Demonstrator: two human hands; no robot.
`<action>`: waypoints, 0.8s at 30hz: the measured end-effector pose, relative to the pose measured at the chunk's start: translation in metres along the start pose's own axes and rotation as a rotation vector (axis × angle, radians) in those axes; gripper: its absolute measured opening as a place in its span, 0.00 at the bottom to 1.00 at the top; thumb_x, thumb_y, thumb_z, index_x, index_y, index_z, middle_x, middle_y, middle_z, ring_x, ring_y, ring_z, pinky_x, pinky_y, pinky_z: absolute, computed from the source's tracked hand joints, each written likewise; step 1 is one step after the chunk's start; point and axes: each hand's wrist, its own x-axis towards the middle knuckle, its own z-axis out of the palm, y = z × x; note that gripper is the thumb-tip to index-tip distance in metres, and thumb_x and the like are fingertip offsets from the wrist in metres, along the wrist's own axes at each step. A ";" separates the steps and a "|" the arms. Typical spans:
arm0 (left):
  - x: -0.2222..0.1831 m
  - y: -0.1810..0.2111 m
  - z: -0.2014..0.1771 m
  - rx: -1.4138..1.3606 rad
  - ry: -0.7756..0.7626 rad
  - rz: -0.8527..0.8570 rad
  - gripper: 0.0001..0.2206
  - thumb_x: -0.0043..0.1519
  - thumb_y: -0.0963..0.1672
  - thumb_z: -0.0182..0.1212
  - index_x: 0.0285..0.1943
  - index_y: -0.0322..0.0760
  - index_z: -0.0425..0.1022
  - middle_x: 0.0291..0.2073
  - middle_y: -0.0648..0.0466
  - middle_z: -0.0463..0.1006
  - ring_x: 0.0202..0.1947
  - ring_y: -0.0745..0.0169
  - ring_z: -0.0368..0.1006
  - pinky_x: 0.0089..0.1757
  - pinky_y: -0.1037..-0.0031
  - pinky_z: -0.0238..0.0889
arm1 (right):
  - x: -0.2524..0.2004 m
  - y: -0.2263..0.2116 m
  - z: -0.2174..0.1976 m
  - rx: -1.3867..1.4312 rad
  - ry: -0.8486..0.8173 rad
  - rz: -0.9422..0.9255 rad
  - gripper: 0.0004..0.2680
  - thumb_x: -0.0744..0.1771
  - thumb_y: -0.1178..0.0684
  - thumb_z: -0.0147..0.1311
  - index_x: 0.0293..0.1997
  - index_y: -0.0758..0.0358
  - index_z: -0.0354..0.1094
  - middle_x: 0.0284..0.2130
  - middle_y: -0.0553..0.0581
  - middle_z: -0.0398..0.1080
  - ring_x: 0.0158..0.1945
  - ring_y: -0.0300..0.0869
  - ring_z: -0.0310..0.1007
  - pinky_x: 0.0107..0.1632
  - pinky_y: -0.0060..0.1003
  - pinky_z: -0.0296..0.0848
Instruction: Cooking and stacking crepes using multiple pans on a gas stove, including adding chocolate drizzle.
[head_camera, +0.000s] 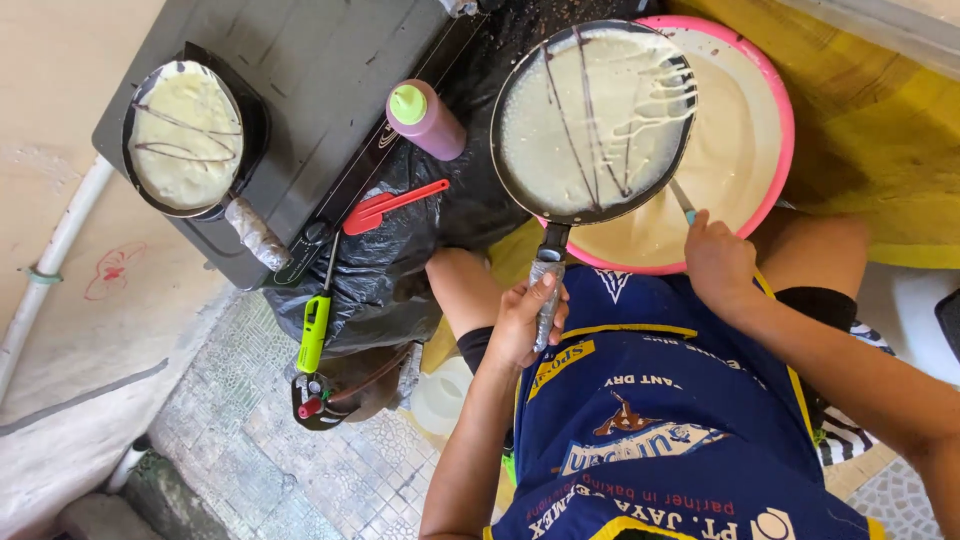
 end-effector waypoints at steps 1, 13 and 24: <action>-0.001 0.002 0.000 0.010 -0.002 0.012 0.20 0.68 0.49 0.62 0.35 0.23 0.72 0.12 0.46 0.68 0.06 0.63 0.66 0.14 0.78 0.61 | 0.010 -0.002 0.011 0.019 0.007 0.020 0.15 0.63 0.58 0.53 0.55 0.58 0.77 0.20 0.52 0.62 0.18 0.42 0.64 0.22 0.40 0.62; -0.026 0.020 0.001 0.020 0.023 0.066 0.20 0.69 0.49 0.60 0.36 0.22 0.72 0.12 0.45 0.68 0.06 0.60 0.66 0.15 0.77 0.61 | 0.119 -0.039 0.030 0.295 -0.346 0.056 0.15 0.66 0.62 0.48 0.59 0.70 0.69 0.26 0.53 0.65 0.23 0.46 0.72 0.24 0.44 0.70; -0.032 0.020 -0.001 0.056 0.032 0.093 0.20 0.69 0.48 0.58 0.36 0.21 0.72 0.12 0.45 0.68 0.06 0.60 0.66 0.15 0.77 0.62 | 0.040 -0.039 -0.058 0.331 -0.123 -0.208 0.19 0.62 0.63 0.51 0.61 0.67 0.72 0.21 0.53 0.64 0.18 0.42 0.70 0.21 0.40 0.68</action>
